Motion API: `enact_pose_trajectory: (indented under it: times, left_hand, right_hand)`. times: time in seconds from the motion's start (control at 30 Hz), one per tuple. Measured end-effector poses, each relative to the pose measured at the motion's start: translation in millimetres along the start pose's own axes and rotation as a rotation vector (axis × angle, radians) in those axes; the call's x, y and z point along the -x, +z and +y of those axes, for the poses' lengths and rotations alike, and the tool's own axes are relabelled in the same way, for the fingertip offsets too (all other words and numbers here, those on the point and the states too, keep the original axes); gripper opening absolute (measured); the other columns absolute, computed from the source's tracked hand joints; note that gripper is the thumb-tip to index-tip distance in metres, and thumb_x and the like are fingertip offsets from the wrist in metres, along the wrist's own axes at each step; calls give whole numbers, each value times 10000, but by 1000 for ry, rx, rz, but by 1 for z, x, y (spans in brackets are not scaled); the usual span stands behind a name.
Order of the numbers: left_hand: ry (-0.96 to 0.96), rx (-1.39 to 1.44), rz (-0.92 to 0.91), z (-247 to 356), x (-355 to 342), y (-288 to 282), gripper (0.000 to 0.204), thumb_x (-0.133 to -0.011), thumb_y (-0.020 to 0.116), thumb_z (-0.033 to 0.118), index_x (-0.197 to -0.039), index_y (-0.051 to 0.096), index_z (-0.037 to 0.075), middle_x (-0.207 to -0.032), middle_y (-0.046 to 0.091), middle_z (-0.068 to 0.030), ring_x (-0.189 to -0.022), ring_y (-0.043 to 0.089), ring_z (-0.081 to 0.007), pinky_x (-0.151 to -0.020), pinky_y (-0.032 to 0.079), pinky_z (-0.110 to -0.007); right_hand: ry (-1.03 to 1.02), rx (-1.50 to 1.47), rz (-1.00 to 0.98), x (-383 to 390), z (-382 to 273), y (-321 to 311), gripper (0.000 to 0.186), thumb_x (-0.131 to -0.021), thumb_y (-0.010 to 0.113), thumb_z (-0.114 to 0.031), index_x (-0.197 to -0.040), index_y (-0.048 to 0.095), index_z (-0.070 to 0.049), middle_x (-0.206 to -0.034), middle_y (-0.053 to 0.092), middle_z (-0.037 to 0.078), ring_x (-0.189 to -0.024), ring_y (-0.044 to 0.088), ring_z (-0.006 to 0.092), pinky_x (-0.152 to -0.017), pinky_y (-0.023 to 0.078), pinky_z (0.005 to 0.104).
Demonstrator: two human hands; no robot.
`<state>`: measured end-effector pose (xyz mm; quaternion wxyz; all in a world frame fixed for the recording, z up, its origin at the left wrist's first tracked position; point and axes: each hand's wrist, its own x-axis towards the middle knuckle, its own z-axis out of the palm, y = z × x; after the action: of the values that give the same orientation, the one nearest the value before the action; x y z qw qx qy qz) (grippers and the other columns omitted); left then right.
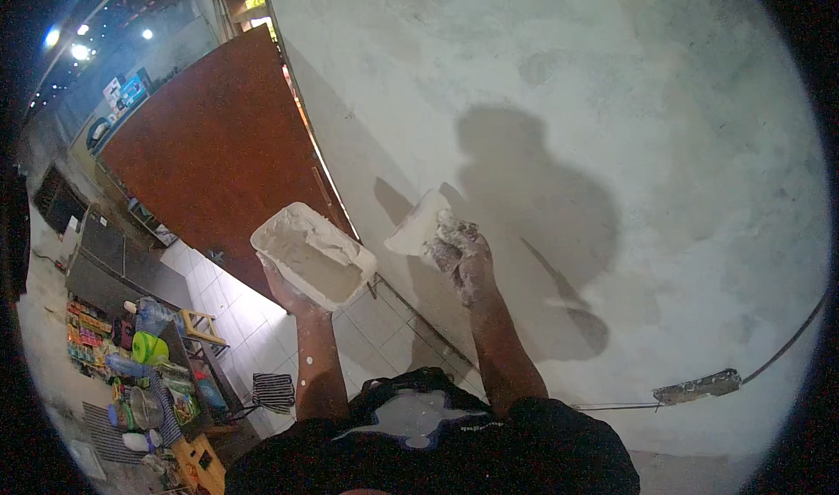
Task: The person is applying plaster to a wall using a putty knife and a plastic container of plaster mix.
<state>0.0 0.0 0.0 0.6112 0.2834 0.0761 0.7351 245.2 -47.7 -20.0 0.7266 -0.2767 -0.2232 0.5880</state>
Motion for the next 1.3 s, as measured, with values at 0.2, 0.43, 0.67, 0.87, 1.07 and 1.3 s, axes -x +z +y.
enact_pose_trajectory:
  times: [0.2,0.43,0.67,0.87,1.07,1.3]
  left_hand:
    - [-2,-28,168,2,6,9,579,-874,425,470,-1284,374,64,-1242,448,-138,-1102,470,-304,-931,409,-445]
    - [-7,-1,77,-27,18,14,591,-875,424,497,-1276,377,66,-1229,457,-145,-1098,479,-313,-931,415,-464]
    - [-58,-79,69,-43,24,23,607,-868,444,497,-1279,366,57,-1224,463,-149,-1095,485,-295,-910,432,-447]
    - [-209,-50,-42,-32,35,33,566,-885,470,425,-1291,366,46,-1239,467,-136,-1116,476,-277,-950,393,-405]
    - [-342,-135,-110,-44,-7,98,565,-914,397,455,-1300,352,44,-1241,468,-125,-1129,469,-275,-967,384,-407]
    - [-625,275,-538,-66,18,203,636,-891,363,530,-1320,326,62,-1252,444,-140,-1133,451,-300,-940,398,-438]
  right_hand:
    - [-225,56,-36,33,31,24,148,-805,520,-1,-953,530,3,-862,577,77,-739,587,173,-673,524,315]
    - [-751,1165,95,35,27,0,296,-786,621,-118,-1030,553,35,-1041,525,112,-918,545,238,-758,463,362]
    - [-1095,1722,204,40,30,6,388,-732,500,-62,-1112,573,-51,-1070,521,188,-994,442,351,-857,361,472]
    - [-1156,2000,303,45,25,17,427,-720,683,-125,-1117,531,-89,-1078,519,165,-981,496,331,-771,422,440]
    - [-481,-67,56,25,-43,51,349,-816,615,-187,-1113,485,-56,-1062,525,69,-997,519,195,-835,455,360]
    - [-1157,94,101,84,-131,83,251,-876,519,-133,-1102,487,-27,-1010,532,46,-900,548,134,-747,485,280]
